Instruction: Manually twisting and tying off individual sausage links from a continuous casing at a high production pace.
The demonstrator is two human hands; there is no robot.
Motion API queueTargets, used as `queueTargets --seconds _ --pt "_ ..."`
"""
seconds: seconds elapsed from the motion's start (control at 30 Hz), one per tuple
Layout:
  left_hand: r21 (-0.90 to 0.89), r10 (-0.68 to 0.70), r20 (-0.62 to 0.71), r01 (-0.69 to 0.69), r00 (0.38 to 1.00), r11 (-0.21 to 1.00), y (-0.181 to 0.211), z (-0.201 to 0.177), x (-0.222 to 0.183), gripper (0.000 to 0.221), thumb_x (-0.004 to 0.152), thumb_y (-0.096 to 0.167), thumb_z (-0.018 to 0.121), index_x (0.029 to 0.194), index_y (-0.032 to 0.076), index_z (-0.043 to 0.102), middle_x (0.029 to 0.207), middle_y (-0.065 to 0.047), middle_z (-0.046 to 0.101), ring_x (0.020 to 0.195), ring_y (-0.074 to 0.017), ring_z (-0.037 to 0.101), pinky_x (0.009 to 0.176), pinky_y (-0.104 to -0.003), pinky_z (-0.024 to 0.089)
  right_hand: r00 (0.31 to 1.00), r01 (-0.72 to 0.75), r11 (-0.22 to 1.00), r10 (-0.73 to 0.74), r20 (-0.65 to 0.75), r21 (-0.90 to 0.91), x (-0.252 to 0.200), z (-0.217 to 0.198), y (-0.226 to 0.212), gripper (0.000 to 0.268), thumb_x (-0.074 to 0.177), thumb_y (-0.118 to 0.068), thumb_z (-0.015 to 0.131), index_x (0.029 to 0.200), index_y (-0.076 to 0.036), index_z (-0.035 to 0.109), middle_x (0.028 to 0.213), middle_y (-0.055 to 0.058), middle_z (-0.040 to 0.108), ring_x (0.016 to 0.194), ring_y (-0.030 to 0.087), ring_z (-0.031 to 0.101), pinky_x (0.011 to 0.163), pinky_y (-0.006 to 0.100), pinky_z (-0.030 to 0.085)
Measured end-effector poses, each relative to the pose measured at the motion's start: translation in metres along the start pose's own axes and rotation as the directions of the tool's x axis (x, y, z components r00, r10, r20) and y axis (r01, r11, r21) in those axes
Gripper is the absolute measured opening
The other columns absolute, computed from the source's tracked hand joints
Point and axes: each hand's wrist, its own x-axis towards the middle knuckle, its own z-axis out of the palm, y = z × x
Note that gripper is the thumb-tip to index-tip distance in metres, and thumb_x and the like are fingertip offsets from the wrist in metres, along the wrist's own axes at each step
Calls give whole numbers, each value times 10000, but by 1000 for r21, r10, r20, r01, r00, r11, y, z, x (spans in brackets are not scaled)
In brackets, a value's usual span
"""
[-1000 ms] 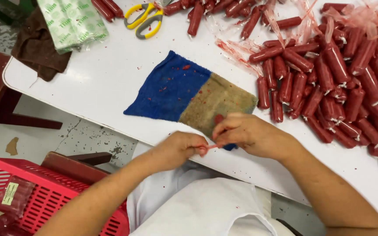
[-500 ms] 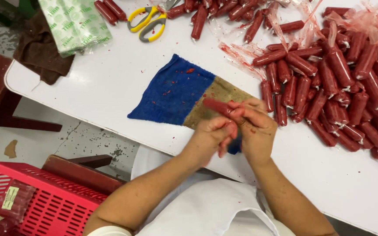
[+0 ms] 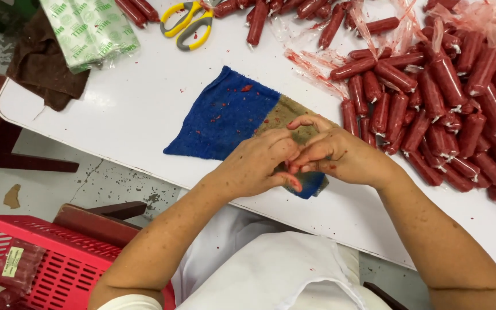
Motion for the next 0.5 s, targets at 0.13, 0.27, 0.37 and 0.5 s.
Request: queueTargets --seconds 0.13,0.27,0.37,0.5 --pt "118 -26 -216 53 976 992 -3 44 -27 330 928 434 628 890 124 520 848 -28 494 792 -299 616 666 -404 532 998 -20 997 24 -56 69 -9 13 0 229 839 -120 762 1066 -102 790 992 104 796 1283 441 555 1143 591 312" --pt "222 -108 -450 228 886 948 14 83 -54 361 906 443 695 1070 140 585 1024 -43 602 858 -244 644 687 -337 544 795 -37 935 241 -557 352 -14 71 19 229 821 -49 811 1040 -2 764 1021 174 761 1160 372 650 1081 504 455" --pt "-392 -505 -398 355 766 848 6 93 -56 498 865 311 773 1231 77 529 1025 -51 590 804 -163 624 656 -266 542 552 -9 880 401 -731 475 -10 95 24 225 842 20 794 1050 26 708 1007 165 746 1010 254 710 933 370 575" --pt "-588 -532 -451 210 716 781 -2 70 -21 204 866 157 791 1053 74 783 1033 -66 598 881 -154 667 842 -276 539 558 113 842 385 -735 527 -18 112 45 485 822 55 784 1169 -31 455 1010 108 693 934 163 696 834 252 572"
